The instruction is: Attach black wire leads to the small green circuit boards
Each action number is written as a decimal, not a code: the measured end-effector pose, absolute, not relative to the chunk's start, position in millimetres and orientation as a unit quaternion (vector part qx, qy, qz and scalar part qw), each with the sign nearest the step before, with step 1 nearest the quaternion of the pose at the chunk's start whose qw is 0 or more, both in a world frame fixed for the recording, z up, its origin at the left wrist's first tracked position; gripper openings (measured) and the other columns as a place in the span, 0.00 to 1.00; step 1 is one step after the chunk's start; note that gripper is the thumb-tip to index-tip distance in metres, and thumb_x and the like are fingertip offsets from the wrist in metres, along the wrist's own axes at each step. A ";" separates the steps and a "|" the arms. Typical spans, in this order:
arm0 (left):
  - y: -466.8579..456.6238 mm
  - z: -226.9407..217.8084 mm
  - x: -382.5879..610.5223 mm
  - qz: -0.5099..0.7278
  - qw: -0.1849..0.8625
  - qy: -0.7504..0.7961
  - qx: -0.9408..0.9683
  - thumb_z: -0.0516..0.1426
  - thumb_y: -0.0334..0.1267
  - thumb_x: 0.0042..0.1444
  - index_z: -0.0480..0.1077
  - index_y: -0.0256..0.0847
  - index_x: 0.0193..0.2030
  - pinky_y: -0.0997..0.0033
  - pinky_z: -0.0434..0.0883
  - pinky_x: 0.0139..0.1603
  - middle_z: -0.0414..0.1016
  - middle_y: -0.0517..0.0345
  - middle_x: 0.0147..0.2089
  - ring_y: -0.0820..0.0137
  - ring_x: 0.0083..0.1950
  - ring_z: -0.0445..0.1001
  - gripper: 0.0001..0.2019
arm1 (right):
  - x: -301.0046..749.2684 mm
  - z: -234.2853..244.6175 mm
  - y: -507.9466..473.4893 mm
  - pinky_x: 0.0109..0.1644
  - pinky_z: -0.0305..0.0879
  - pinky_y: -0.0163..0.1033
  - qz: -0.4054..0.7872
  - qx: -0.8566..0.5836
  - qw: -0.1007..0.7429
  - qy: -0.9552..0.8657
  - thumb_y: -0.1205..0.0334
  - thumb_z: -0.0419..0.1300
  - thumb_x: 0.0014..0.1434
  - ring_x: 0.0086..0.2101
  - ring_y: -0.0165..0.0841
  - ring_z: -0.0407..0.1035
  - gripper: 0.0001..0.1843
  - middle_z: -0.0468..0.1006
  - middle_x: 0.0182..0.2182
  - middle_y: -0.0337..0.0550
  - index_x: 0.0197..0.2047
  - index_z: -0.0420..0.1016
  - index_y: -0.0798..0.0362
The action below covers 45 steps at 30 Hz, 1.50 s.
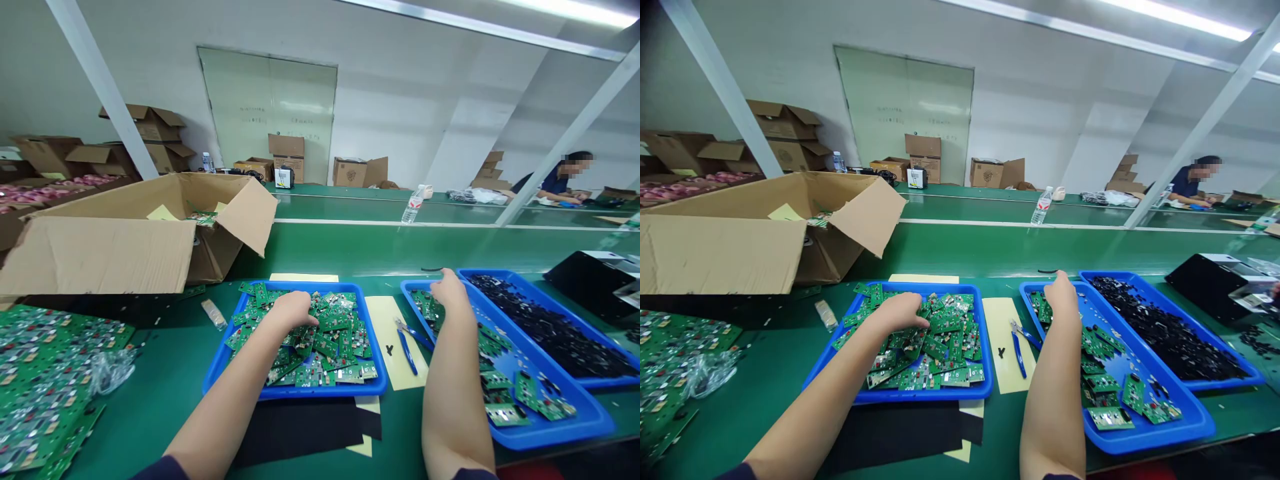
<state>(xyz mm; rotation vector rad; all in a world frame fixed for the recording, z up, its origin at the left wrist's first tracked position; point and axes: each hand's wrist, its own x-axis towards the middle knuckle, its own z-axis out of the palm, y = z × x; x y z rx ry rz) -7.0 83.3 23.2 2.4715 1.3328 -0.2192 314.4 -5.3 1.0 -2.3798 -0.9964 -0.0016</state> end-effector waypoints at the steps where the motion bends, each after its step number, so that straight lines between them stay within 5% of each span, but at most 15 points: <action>1: 82.5 21.8 -5.1 -0.078 0.162 0.469 0.865 0.64 0.44 0.43 0.71 0.36 0.31 0.66 0.68 0.33 0.77 0.44 0.37 0.54 0.39 0.75 0.13 | 315.7 0.2 -6.1 0.41 0.71 0.44 0.005 -0.886 0.289 -0.363 0.73 0.55 0.47 0.36 0.43 0.75 0.32 0.78 0.37 0.56 0.58 0.62 0.64; 6: 80.7 16.5 -1.6 -0.045 0.179 0.471 0.862 0.65 0.38 0.41 0.69 0.38 0.33 0.68 0.68 0.36 0.75 0.47 0.40 0.57 0.42 0.75 0.14 | 306.1 9.6 1.7 0.43 0.71 0.43 0.039 -0.847 0.381 -0.369 0.69 0.55 0.50 0.40 0.41 0.74 0.33 0.73 0.48 0.61 0.61 0.59 0.63; 11: 78.7 15.8 -2.2 0.045 0.230 0.440 0.867 0.62 0.27 0.39 0.66 0.39 0.32 0.68 0.68 0.35 0.73 0.54 0.33 0.58 0.38 0.74 0.13 | 260.0 35.1 13.1 0.36 0.72 0.37 0.093 -0.745 0.477 -0.456 0.62 0.53 0.55 0.34 0.32 0.75 0.24 0.73 0.50 0.51 0.56 0.64 0.55; 14: 76.2 23.5 0.1 0.124 0.285 0.412 0.857 0.58 0.31 0.49 0.65 0.40 0.38 0.70 0.68 0.31 0.71 0.55 0.36 0.65 0.34 0.75 0.09 | 220.5 50.1 11.1 0.34 0.72 0.39 0.167 -0.579 0.575 -0.553 0.59 0.55 0.55 0.33 0.32 0.74 0.16 0.76 0.46 0.51 0.45 0.72 0.55; 19: 62.2 50.6 -0.7 0.294 0.422 0.344 0.786 0.46 0.42 0.62 0.55 0.41 0.58 0.77 0.66 0.22 0.66 0.59 0.36 0.77 0.24 0.71 0.19 | 175.4 64.6 -1.8 0.37 0.70 0.40 0.185 -0.485 0.553 -0.652 0.63 0.55 0.57 0.37 0.33 0.72 0.10 0.77 0.43 0.47 0.41 0.75 0.52; 23: 47.9 66.5 -5.5 0.370 0.546 0.271 0.701 0.52 0.51 0.57 0.69 0.39 0.47 0.79 0.64 0.21 0.67 0.61 0.30 0.78 0.23 0.67 0.19 | 163.5 67.8 -7.5 0.40 0.70 0.40 0.122 -0.457 0.522 -0.710 0.67 0.52 0.59 0.42 0.35 0.71 0.11 0.76 0.43 0.48 0.40 0.76 0.52; 28: 40.8 71.7 -6.8 0.355 0.531 0.283 0.715 0.57 0.49 0.53 0.72 0.38 0.37 0.80 0.62 0.21 0.68 0.62 0.28 0.79 0.22 0.65 0.15 | 157.3 66.7 -8.0 0.45 0.69 0.41 0.043 -0.465 0.486 -0.738 0.69 0.50 0.60 0.44 0.36 0.71 0.15 0.75 0.43 0.47 0.41 0.77 0.50; 34: 33.9 78.7 -10.1 0.342 0.525 0.278 0.728 0.56 0.48 0.55 0.72 0.38 0.34 0.80 0.60 0.19 0.65 0.63 0.25 0.78 0.22 0.65 0.14 | 156.7 62.3 -3.1 0.45 0.70 0.52 0.019 -0.561 0.467 -0.683 0.66 0.54 0.57 0.38 0.38 0.72 0.26 0.67 0.56 0.51 0.59 0.64 0.47; 40: 32.5 79.6 -11.7 0.388 0.526 0.279 0.704 0.56 0.46 0.55 0.72 0.39 0.44 0.80 0.61 0.21 0.69 0.60 0.30 0.79 0.23 0.63 0.15 | 144.0 59.5 0.2 0.43 0.72 0.42 0.206 -0.449 0.617 -0.613 0.58 0.57 0.58 0.39 0.35 0.73 0.09 0.78 0.39 0.45 0.38 0.76 0.51; 45: 30.9 80.1 -10.0 0.370 0.514 0.279 0.722 0.54 0.42 0.56 0.72 0.37 0.47 0.79 0.60 0.20 0.68 0.60 0.28 0.79 0.22 0.62 0.16 | 126.1 55.9 1.2 0.41 0.71 0.40 0.169 -0.431 0.681 -0.567 0.61 0.59 0.56 0.38 0.34 0.72 0.05 0.77 0.35 0.43 0.34 0.74 0.51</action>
